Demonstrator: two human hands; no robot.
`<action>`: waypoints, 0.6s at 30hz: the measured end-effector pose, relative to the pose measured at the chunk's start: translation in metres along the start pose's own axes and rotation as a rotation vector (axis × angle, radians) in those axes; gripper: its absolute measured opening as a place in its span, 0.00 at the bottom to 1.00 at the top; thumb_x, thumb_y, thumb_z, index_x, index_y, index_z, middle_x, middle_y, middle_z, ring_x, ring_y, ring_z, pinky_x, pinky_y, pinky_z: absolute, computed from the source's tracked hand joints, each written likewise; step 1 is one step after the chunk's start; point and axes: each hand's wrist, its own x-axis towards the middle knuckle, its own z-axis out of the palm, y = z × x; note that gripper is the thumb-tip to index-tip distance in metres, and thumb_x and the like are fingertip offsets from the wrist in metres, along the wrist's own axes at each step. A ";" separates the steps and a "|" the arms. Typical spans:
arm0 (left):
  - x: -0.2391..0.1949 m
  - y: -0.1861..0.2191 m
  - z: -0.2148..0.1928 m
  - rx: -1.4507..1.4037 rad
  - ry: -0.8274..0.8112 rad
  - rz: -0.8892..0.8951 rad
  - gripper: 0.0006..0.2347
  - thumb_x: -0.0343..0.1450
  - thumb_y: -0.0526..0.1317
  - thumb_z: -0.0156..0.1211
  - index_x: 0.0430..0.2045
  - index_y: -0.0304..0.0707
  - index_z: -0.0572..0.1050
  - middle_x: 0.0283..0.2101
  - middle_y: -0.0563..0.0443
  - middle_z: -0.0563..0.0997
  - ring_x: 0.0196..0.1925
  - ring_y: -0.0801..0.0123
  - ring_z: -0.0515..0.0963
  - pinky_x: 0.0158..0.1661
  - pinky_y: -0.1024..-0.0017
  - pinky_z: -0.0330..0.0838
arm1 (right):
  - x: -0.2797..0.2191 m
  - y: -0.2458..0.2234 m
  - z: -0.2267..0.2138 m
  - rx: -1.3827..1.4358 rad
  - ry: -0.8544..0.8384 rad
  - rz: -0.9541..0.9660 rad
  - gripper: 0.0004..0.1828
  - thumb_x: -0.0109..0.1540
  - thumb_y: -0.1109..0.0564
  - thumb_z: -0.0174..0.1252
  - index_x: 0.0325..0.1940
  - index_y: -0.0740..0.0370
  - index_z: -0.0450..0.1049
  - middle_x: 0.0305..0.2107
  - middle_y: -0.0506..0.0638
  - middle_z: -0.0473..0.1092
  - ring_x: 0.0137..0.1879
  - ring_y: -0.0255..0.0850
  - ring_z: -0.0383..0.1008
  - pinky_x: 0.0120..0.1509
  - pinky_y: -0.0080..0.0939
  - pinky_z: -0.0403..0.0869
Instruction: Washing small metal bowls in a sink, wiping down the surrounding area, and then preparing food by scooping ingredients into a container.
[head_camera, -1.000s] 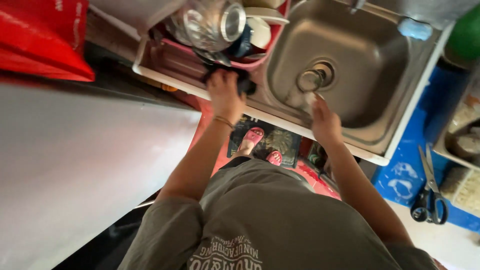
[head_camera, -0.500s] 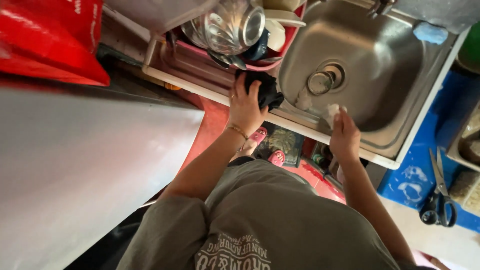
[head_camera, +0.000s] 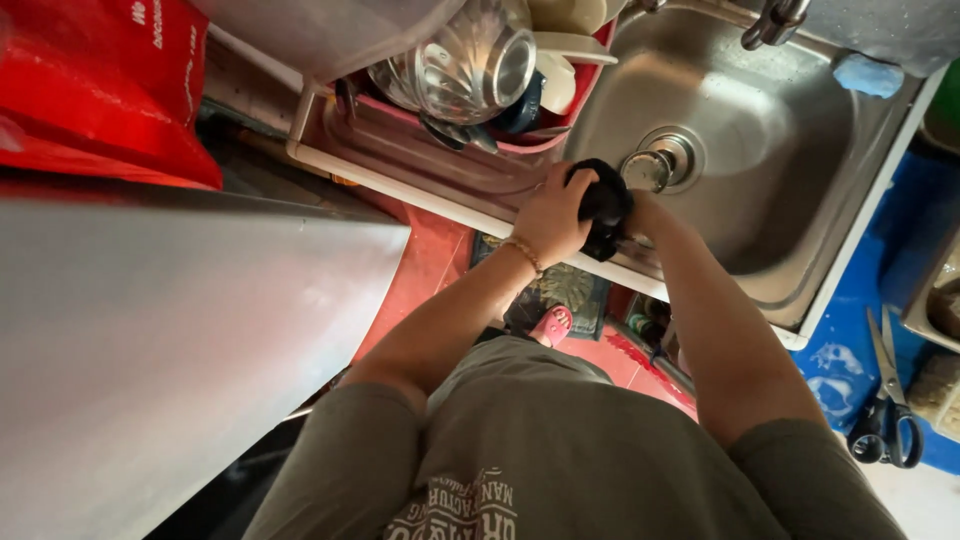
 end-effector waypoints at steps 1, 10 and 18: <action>-0.006 0.003 -0.009 0.000 0.001 -0.003 0.25 0.66 0.42 0.66 0.57 0.59 0.62 0.61 0.42 0.63 0.47 0.36 0.83 0.42 0.51 0.85 | 0.005 0.010 0.011 -0.001 -0.002 -0.003 0.14 0.60 0.52 0.60 0.43 0.65 0.79 0.26 0.58 0.75 0.37 0.63 0.79 0.43 0.51 0.77; 0.009 -0.009 0.006 -0.279 -0.072 -0.048 0.24 0.67 0.34 0.62 0.57 0.57 0.64 0.58 0.37 0.67 0.52 0.30 0.80 0.50 0.49 0.81 | -0.128 -0.005 -0.129 0.513 0.172 0.458 0.39 0.57 0.32 0.67 0.66 0.53 0.74 0.56 0.63 0.73 0.58 0.63 0.74 0.59 0.63 0.72; 0.070 0.033 -0.001 -0.605 0.077 -0.083 0.17 0.70 0.38 0.60 0.53 0.45 0.69 0.54 0.33 0.77 0.60 0.39 0.77 0.62 0.47 0.71 | -0.274 -0.025 -0.123 0.733 0.655 0.743 0.23 0.63 0.31 0.63 0.59 0.33 0.76 0.41 0.46 0.76 0.51 0.48 0.77 0.57 0.49 0.74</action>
